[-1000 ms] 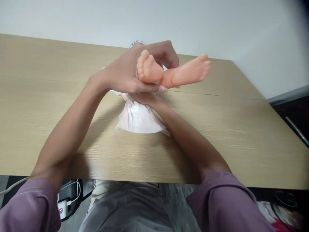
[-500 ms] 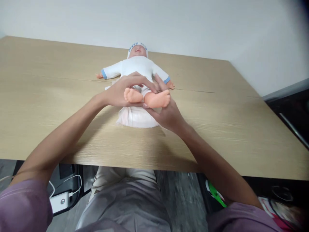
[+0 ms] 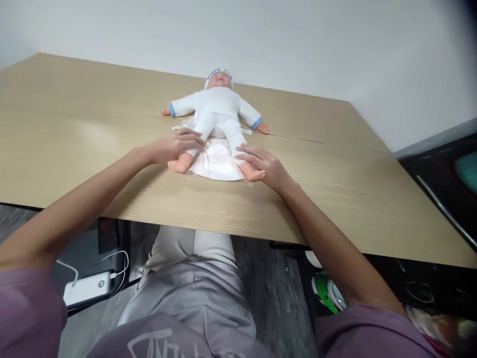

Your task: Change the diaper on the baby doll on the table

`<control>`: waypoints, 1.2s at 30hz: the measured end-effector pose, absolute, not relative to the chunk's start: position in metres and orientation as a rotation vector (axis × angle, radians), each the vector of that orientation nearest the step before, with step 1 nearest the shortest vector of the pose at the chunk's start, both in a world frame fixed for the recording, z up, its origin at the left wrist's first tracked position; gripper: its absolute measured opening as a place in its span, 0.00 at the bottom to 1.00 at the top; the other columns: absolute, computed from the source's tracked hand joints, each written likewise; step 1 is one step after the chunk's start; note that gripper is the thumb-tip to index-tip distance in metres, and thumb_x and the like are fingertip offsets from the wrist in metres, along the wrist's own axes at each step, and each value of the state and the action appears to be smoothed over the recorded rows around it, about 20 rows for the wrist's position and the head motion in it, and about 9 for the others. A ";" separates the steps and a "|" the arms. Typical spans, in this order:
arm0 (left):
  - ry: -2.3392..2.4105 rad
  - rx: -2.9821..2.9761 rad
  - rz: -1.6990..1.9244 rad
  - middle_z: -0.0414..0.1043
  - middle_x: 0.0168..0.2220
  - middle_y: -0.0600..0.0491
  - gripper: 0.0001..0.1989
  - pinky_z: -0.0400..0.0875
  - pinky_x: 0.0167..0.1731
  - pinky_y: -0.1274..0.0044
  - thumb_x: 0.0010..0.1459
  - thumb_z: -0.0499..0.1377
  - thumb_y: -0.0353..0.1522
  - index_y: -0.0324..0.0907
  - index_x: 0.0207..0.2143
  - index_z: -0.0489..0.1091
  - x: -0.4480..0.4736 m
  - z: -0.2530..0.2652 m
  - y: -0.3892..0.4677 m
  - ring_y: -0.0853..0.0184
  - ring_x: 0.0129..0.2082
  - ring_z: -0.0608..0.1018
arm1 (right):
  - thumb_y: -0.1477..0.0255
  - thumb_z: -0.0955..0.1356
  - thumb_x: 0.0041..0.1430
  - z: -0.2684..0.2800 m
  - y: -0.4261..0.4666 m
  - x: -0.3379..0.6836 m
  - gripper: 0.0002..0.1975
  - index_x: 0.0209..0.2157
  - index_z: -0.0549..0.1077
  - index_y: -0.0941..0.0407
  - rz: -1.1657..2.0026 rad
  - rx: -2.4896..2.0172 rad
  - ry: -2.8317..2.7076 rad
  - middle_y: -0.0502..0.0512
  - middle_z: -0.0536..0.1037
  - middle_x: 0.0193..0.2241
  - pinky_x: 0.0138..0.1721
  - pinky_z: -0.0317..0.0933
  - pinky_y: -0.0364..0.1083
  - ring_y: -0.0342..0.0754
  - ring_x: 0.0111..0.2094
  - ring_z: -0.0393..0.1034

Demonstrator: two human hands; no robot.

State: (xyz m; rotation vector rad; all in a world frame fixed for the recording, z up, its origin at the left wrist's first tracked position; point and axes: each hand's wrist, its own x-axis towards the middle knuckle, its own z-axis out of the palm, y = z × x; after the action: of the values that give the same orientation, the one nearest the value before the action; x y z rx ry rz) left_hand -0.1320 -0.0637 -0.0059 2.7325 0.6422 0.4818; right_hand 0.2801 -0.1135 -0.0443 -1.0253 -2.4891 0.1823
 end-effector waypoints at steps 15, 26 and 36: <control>0.840 2.726 0.227 0.77 0.71 0.39 0.26 0.68 0.73 0.51 0.74 0.60 0.46 0.47 0.68 0.78 -0.118 0.015 -0.086 0.41 0.79 0.68 | 0.71 0.61 0.79 -0.022 -0.114 0.298 0.26 0.68 0.83 0.46 0.342 -1.038 -2.543 0.51 0.80 0.72 0.75 0.72 0.60 0.55 0.73 0.77; 1.027 2.749 0.527 0.84 0.54 0.41 0.14 0.73 0.64 0.53 0.75 0.57 0.40 0.45 0.52 0.79 -0.095 -0.006 -0.100 0.42 0.64 0.79 | 0.69 0.64 0.82 -0.027 -0.156 0.232 0.17 0.59 0.83 0.55 -0.192 -1.252 -2.459 0.69 0.84 0.60 0.59 0.75 0.60 0.66 0.60 0.80; 1.285 2.206 1.241 0.79 0.44 0.47 0.16 0.77 0.55 0.58 0.76 0.61 0.49 0.47 0.43 0.73 -0.079 0.015 0.016 0.51 0.50 0.79 | 0.46 0.63 0.83 0.001 -0.008 0.221 0.24 0.46 0.79 0.49 0.149 -1.238 -1.965 0.61 0.84 0.47 0.57 0.72 0.59 0.62 0.50 0.78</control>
State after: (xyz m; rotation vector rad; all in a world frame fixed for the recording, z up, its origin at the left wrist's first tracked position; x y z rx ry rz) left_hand -0.0788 0.0165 0.0151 2.2060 1.2848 1.2414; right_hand 0.2214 -0.0078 0.0010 -1.2380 -1.9647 0.1488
